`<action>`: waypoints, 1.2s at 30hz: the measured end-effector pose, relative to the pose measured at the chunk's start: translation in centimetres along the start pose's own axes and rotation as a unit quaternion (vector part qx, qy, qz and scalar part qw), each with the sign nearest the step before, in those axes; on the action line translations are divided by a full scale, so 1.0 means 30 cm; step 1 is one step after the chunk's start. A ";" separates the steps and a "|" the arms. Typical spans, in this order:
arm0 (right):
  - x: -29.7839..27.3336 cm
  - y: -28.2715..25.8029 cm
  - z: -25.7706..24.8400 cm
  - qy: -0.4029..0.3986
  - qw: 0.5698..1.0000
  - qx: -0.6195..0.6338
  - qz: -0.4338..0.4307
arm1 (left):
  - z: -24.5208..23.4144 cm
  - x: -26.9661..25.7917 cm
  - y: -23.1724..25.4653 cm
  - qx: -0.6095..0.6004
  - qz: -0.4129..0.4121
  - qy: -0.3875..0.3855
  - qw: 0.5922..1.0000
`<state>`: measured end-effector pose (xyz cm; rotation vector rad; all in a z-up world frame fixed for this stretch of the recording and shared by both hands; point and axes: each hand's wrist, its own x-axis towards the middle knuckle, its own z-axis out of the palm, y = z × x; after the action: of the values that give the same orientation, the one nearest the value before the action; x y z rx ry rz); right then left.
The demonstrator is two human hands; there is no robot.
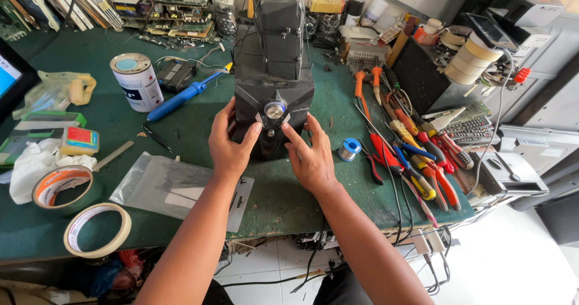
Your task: The person handles a black speaker-like device, rotating it to inspect different sides and pressing a knob on the front. They then pick up a pink paper document and a yellow-handled screwdriver, using the screwdriver to work on the device.
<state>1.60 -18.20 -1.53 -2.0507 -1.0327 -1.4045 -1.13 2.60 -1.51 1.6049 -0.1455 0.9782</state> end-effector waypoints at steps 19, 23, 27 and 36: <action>-0.008 0.005 0.006 -0.012 1.000 0.005 0.002 | 0.009 -0.001 -0.039 0.011 0.009 0.003 1.000; -0.014 0.012 0.013 -0.013 1.000 0.007 0.004 | 0.014 0.000 -0.034 0.017 0.006 0.004 1.000; -0.019 0.014 0.015 -0.019 1.000 0.013 0.007 | 0.012 -0.002 -0.029 0.021 0.009 0.002 1.000; -0.024 0.010 0.012 -0.022 1.000 0.010 0.014 | 0.009 -0.003 -0.023 0.015 0.016 0.003 1.000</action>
<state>1.91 -18.36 -2.32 -2.0823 -1.0287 -1.3343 -0.65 2.53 -2.08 1.6320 -0.1526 1.0136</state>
